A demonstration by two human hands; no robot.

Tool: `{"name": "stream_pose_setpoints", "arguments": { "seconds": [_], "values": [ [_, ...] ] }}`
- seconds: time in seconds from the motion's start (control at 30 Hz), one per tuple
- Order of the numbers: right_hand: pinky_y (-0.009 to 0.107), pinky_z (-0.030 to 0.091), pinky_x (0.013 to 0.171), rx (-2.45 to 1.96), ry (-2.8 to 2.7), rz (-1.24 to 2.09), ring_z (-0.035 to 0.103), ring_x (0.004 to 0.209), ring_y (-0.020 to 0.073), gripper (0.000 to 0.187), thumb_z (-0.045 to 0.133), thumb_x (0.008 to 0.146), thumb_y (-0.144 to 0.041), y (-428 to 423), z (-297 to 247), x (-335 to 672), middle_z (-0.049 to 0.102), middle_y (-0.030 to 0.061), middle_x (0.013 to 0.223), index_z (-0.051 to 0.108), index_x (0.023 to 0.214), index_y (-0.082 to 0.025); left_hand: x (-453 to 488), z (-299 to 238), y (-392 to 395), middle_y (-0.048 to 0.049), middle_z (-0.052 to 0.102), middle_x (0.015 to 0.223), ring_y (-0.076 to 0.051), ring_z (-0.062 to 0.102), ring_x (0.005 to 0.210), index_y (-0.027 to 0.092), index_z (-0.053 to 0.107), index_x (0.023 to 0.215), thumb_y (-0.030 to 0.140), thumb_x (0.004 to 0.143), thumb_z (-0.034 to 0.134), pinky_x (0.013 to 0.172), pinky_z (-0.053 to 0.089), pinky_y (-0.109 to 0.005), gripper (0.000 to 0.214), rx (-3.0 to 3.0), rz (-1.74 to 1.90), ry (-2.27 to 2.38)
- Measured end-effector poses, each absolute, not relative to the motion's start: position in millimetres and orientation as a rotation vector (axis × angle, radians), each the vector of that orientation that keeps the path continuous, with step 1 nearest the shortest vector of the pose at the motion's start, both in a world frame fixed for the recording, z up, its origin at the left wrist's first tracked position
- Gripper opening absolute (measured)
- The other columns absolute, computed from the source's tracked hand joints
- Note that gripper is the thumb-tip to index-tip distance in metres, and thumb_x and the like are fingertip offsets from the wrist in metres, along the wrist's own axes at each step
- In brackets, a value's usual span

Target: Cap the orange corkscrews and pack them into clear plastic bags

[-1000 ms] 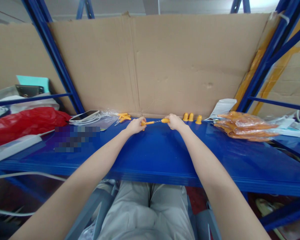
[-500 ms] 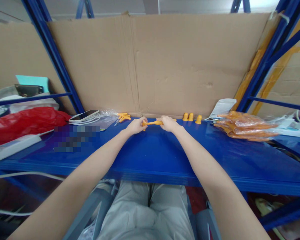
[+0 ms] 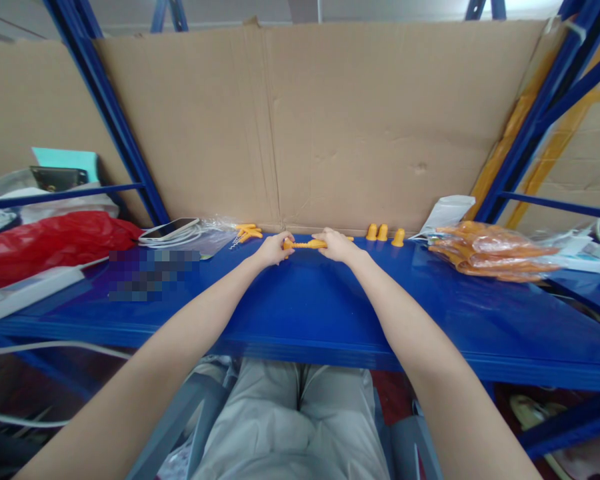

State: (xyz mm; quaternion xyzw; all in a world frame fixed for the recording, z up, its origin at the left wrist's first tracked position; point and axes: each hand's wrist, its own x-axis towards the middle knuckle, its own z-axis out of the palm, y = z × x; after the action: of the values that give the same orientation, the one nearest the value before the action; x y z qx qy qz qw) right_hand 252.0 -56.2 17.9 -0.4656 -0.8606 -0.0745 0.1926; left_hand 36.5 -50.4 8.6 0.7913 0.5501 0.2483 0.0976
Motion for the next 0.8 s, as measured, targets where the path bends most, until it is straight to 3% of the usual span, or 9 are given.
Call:
{"name": "stream_pose_setpoints", "arguments": {
  "seconds": [0.17, 0.27, 0.43, 0.67, 0.8],
  "values": [
    [0.034, 0.053, 0.083, -1.328, -2.217, 0.148, 0.066, 0.091, 0.0201, 0.051, 0.069, 0.070, -0.007, -43, 12, 265, 0.067, 0.0106, 0.110, 0.060, 0.119, -0.015, 35, 7, -49, -0.0012, 0.068, 0.074, -0.013, 0.064, 0.061, 0.018, 0.059, 0.112, 0.014, 0.083, 0.064, 0.066, 0.054, -0.026, 0.030, 2.285, 0.782, 1.642],
    [0.029, 0.055, 0.075, -1.338, -2.072, 0.444, 0.067, 0.080, 0.0160, 0.041, 0.069, 0.070, -0.005, -39, 10, 271, 0.069, 0.0086, 0.103, 0.061, 0.109, -0.015, 35, 7, -49, -0.0007, 0.067, 0.072, -0.012, 0.063, 0.058, 0.017, 0.059, 0.112, 0.014, 0.082, 0.065, 0.064, 0.052, -0.024, 0.030, 2.289, 0.803, 1.622],
    [0.028, 0.056, 0.075, -1.285, -1.888, 0.748, 0.068, 0.078, 0.0143, 0.028, 0.075, 0.068, -0.006, -40, 11, 276, 0.071, 0.0077, 0.098, 0.065, 0.093, -0.015, 35, 7, -50, 0.0019, 0.063, 0.066, -0.011, 0.059, 0.052, 0.016, 0.059, 0.110, 0.013, 0.082, 0.066, 0.061, 0.050, -0.023, 0.029, 2.284, 0.822, 1.597],
    [0.022, 0.055, 0.059, -1.283, -1.770, 0.943, 0.067, 0.063, 0.0126, 0.020, 0.074, 0.080, -0.022, -55, 19, 274, 0.072, 0.0062, 0.079, 0.062, 0.096, -0.015, 35, 8, -50, 0.0032, 0.061, 0.065, -0.009, 0.056, 0.049, 0.016, 0.059, 0.110, 0.012, 0.082, 0.065, 0.060, 0.049, -0.021, 0.029, 2.256, 0.857, 1.579],
    [0.020, 0.054, 0.057, -1.296, -1.737, 1.023, 0.066, 0.060, 0.0111, 0.013, 0.069, 0.083, -0.016, -59, 21, 272, 0.070, 0.0037, 0.075, 0.059, 0.091, -0.016, 36, 9, -51, 0.0019, 0.063, 0.068, -0.009, 0.057, 0.052, 0.016, 0.059, 0.110, 0.012, 0.081, 0.066, 0.061, 0.050, -0.022, 0.030, 2.270, 0.859, 1.576]
  ]
}}
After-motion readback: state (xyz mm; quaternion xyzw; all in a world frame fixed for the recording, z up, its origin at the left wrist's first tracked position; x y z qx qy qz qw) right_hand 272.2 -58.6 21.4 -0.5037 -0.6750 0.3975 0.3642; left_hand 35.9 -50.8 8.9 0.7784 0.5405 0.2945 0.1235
